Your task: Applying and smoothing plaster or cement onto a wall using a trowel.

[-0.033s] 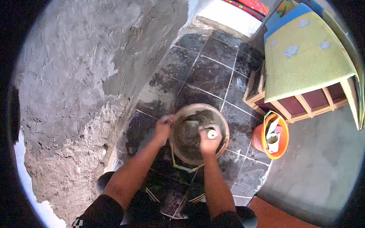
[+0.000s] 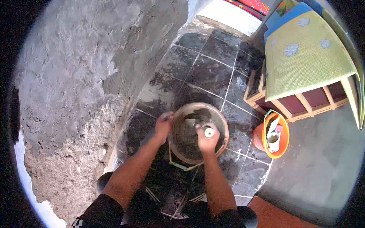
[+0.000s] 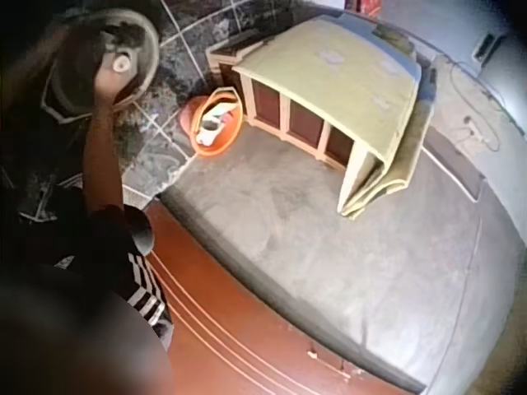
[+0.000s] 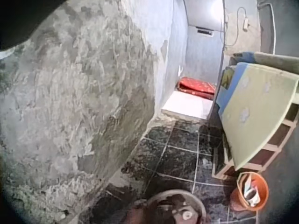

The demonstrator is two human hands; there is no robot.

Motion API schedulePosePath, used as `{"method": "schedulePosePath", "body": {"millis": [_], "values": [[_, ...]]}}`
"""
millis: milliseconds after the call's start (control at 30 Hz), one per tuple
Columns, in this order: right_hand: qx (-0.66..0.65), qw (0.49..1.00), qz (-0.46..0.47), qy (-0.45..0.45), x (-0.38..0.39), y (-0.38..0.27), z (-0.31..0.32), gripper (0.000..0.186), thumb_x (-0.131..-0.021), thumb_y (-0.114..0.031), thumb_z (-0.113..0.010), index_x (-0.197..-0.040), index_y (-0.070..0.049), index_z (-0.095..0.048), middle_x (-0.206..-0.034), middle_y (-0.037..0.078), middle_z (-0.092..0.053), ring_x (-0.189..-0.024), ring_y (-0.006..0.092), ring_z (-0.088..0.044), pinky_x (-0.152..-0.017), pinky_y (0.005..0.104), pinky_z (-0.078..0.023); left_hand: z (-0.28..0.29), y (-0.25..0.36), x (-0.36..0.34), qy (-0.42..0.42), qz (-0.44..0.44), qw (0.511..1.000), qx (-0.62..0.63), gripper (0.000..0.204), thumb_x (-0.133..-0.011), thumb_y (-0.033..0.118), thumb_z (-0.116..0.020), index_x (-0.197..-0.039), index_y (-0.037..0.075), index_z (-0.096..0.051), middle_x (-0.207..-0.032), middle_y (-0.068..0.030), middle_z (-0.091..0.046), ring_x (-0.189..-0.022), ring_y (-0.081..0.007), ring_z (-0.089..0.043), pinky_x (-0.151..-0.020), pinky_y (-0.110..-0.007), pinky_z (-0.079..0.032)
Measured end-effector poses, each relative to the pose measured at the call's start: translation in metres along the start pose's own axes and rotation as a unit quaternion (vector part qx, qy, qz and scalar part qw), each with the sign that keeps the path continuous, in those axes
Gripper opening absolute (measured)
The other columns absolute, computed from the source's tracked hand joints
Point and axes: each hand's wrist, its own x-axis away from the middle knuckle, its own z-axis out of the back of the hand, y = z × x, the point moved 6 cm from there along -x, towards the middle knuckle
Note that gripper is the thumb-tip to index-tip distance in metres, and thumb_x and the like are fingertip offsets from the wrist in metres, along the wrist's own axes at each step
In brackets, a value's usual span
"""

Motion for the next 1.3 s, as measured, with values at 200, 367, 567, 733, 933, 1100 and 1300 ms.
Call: {"method": "schedulePosePath", "body": {"millis": [200,367,567,733,933,1100,1300], "values": [[-0.136,0.980,-0.146,0.008,-0.056,0.038,-0.016,0.016,-0.084,-0.015,-0.075,-0.084,-0.004,-0.064,-0.076,0.002,-0.064,-0.069,0.0118,-0.059,-0.062,0.0269,-0.046,0.002,-0.025,0.049,0.115,-0.018,0.976,-0.185,0.039,-0.100,0.034,-0.051,-0.115,-0.002,-0.059,-0.104,-0.0213,-0.066,-0.098,-0.0331,-0.063,-0.088,-0.042,-0.046],[-0.180,0.979,-0.083,0.055,-0.039,0.094,-0.012,0.027,-0.084,-0.007,-0.069,-0.106,-0.003,-0.055,-0.086,0.006,-0.065,-0.073,0.0167,-0.063,-0.065,0.0302,-0.051,-0.003,-0.026,0.066,0.117,0.024,0.985,-0.121,0.045,-0.102,0.038,-0.043,-0.109,-0.003,-0.058,-0.103,-0.0274,-0.062,-0.099,-0.0440,-0.060,-0.084,-0.048,-0.044],[-0.256,0.966,-0.025,0.013,0.016,0.069,0.023,0.028,-0.077,0.003,-0.059,-0.104,0.002,-0.053,-0.086,0.013,-0.063,-0.074,0.0213,-0.063,-0.070,0.0336,-0.054,0.000,-0.025,0.065,0.162,-0.015,0.981,-0.104,0.043,-0.102,0.035,-0.043,-0.105,-0.006,-0.054,-0.096,-0.0279,-0.060,-0.095,-0.0480,-0.057,-0.082,-0.052,-0.042],[-0.163,0.986,0.009,-0.009,0.040,0.053,0.047,0.023,-0.076,0.000,-0.057,-0.098,0.002,-0.053,-0.084,0.013,-0.063,-0.073,0.0218,-0.064,-0.067,0.0343,-0.053,-0.003,-0.029,0.066,0.210,-0.058,0.968,-0.123,0.040,-0.103,0.034,-0.042,-0.103,-0.003,-0.056,-0.091,-0.0240,-0.061,-0.087,-0.0444,-0.059,-0.079,-0.052,-0.043],[-0.168,0.985,-0.028,-0.021,0.059,0.030,0.058,0.021,-0.075,-0.007,-0.056,-0.093,0.004,-0.054,-0.077,0.014,-0.062,-0.068,0.0236,-0.063,-0.065,0.0363,-0.054,-0.006,-0.034,0.063,0.176,-0.003,0.980,-0.089,0.037,-0.103,0.033,-0.043,-0.103,-0.002,-0.056,-0.088,-0.0216,-0.060,-0.083,-0.0406,-0.059,-0.077,-0.049,-0.044],[-0.241,0.964,0.082,0.071,0.027,-0.005,0.071,0.010,-0.081,-0.010,-0.050,-0.086,-0.002,-0.053,-0.075,0.010,-0.057,-0.060,0.0211,-0.056,-0.061,0.0370,-0.054,-0.005,-0.031,0.064,0.173,-0.001,0.982,-0.077,0.039,-0.103,0.034,-0.043,-0.108,-0.003,-0.056,-0.095,-0.0240,-0.061,-0.088,-0.0427,-0.060,-0.078,-0.052,-0.045],[-0.270,0.945,0.095,0.162,-0.046,0.010,0.066,0.008,-0.080,-0.008,-0.057,-0.086,-0.007,-0.052,-0.075,0.007,-0.059,-0.061,0.0201,-0.058,-0.057,0.0345,-0.051,-0.004,-0.042,0.063,0.166,0.006,0.981,-0.103,0.041,-0.103,0.036,-0.041,-0.109,-0.002,-0.056,-0.096,-0.0246,-0.062,-0.089,-0.0441,-0.061,-0.075,-0.053,-0.045]]}}
